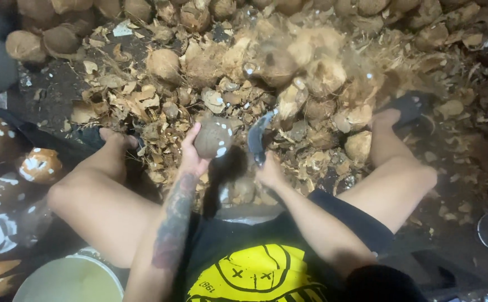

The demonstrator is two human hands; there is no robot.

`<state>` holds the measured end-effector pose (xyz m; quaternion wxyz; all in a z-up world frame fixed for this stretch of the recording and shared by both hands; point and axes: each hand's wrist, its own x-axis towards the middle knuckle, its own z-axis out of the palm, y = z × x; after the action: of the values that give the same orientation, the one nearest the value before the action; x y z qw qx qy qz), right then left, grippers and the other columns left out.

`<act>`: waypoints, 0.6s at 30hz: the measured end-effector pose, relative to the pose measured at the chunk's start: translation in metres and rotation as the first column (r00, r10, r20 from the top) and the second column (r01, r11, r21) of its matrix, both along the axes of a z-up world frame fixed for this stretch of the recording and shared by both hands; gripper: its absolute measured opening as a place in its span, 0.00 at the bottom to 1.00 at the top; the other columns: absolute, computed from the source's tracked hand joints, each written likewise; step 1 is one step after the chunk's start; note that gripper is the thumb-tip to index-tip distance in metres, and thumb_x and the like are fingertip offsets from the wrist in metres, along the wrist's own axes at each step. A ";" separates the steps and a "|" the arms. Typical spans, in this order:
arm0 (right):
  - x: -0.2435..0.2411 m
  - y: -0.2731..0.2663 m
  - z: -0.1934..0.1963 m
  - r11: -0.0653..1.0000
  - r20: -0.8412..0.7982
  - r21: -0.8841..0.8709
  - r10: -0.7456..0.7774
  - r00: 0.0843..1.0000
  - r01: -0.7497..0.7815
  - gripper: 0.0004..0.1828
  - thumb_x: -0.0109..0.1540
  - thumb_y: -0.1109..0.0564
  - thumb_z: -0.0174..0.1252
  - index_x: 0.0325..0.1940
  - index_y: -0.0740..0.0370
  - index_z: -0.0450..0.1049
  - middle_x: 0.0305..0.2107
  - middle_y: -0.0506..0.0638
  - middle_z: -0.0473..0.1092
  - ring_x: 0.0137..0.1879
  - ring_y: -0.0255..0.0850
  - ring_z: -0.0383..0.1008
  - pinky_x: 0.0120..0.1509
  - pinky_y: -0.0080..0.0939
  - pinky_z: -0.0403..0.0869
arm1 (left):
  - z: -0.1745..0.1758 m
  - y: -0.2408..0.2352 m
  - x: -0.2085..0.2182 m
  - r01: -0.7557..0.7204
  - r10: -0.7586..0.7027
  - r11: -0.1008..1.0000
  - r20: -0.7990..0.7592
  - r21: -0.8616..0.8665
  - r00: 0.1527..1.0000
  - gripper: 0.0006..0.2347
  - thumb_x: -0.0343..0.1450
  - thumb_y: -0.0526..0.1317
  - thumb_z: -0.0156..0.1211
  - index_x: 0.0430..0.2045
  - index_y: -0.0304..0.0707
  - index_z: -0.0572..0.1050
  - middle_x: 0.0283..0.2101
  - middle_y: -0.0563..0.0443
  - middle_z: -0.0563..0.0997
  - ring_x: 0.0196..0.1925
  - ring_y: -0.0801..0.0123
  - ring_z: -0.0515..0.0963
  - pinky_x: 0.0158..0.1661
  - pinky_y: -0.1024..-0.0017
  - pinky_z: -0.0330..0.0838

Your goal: The person sits on the floor and uses a curved blade to peel the husk off a coconut. They rotate the coconut and repeatedly strike the husk with the blade, then place the peeled coconut into a nearby bucket.

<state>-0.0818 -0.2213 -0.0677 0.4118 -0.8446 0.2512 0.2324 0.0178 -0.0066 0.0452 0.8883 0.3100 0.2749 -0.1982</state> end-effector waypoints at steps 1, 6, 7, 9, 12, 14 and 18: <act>-0.001 0.003 0.014 0.998 -0.053 -0.068 -0.006 0.999 0.003 0.37 0.59 0.48 0.67 0.71 0.53 0.63 0.60 0.59 0.73 0.68 0.56 0.75 0.68 0.60 0.76 | -0.004 0.001 0.000 0.011 -0.010 0.999 -0.039 0.030 0.999 0.22 0.63 0.52 0.75 0.47 0.43 0.81 0.48 0.39 0.86 0.48 0.47 0.88 0.45 0.46 0.85; -0.015 -0.006 -0.060 0.993 -0.157 -0.096 -0.082 0.984 0.068 0.24 0.57 0.35 0.68 0.48 0.52 0.83 0.42 0.53 0.82 0.56 0.51 0.82 0.53 0.57 0.81 | -0.045 0.000 -0.008 0.046 -0.025 0.993 -0.194 0.105 0.981 0.25 0.61 0.54 0.78 0.47 0.42 0.80 0.47 0.39 0.86 0.48 0.46 0.87 0.45 0.45 0.83; -0.019 -0.007 -0.065 0.993 -0.149 -0.112 -0.052 0.987 0.036 0.25 0.60 0.41 0.65 0.54 0.59 0.81 0.49 0.59 0.80 0.62 0.55 0.78 0.61 0.60 0.78 | -0.047 0.000 -0.008 0.096 -0.066 0.986 -0.208 0.139 0.976 0.26 0.60 0.55 0.78 0.47 0.42 0.80 0.45 0.40 0.86 0.45 0.47 0.87 0.42 0.48 0.83; -0.007 0.010 -0.015 0.992 -0.141 -0.129 -0.009 0.990 -0.009 0.26 0.62 0.47 0.63 0.59 0.67 0.78 0.56 0.65 0.77 0.68 0.60 0.75 0.68 0.62 0.75 | -0.052 0.000 -0.006 0.133 -0.093 0.976 -0.223 0.171 0.970 0.27 0.60 0.57 0.78 0.46 0.41 0.79 0.43 0.40 0.85 0.42 0.49 0.87 0.39 0.50 0.83; 0.004 0.022 0.048 0.988 -0.170 -0.142 0.044 0.984 -0.068 0.26 0.65 0.61 0.59 0.64 0.82 0.71 0.65 0.78 0.67 0.75 0.69 0.65 0.80 0.63 0.66 | -0.059 -0.004 -0.001 0.175 -0.134 0.963 -0.201 0.206 0.970 0.28 0.60 0.58 0.78 0.48 0.42 0.79 0.44 0.40 0.84 0.43 0.47 0.85 0.38 0.51 0.82; -0.012 -0.004 -0.062 0.952 -0.261 -0.250 0.112 0.959 -0.179 0.27 0.62 0.48 0.63 0.59 0.71 0.78 0.60 0.68 0.73 0.71 0.63 0.71 0.74 0.61 0.72 | -0.058 -0.004 -0.002 0.148 -0.106 0.948 -0.159 0.282 0.982 0.24 0.62 0.54 0.77 0.47 0.46 0.79 0.44 0.42 0.82 0.44 0.50 0.84 0.38 0.53 0.81; 0.008 -0.020 -0.058 0.929 -0.325 -0.264 0.166 0.931 -0.258 0.28 0.54 0.46 0.67 0.52 0.68 0.83 0.54 0.69 0.76 0.66 0.66 0.75 0.66 0.66 0.75 | -0.064 -0.006 0.002 0.174 -0.136 0.925 -0.134 0.338 0.982 0.23 0.63 0.54 0.77 0.48 0.47 0.79 0.45 0.42 0.79 0.46 0.50 0.83 0.39 0.51 0.81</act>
<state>-0.0737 -0.2410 -0.1255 0.2075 -0.8753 0.2489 0.3588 0.0195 -0.0126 -0.0188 0.7847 0.4721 0.3277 -0.2324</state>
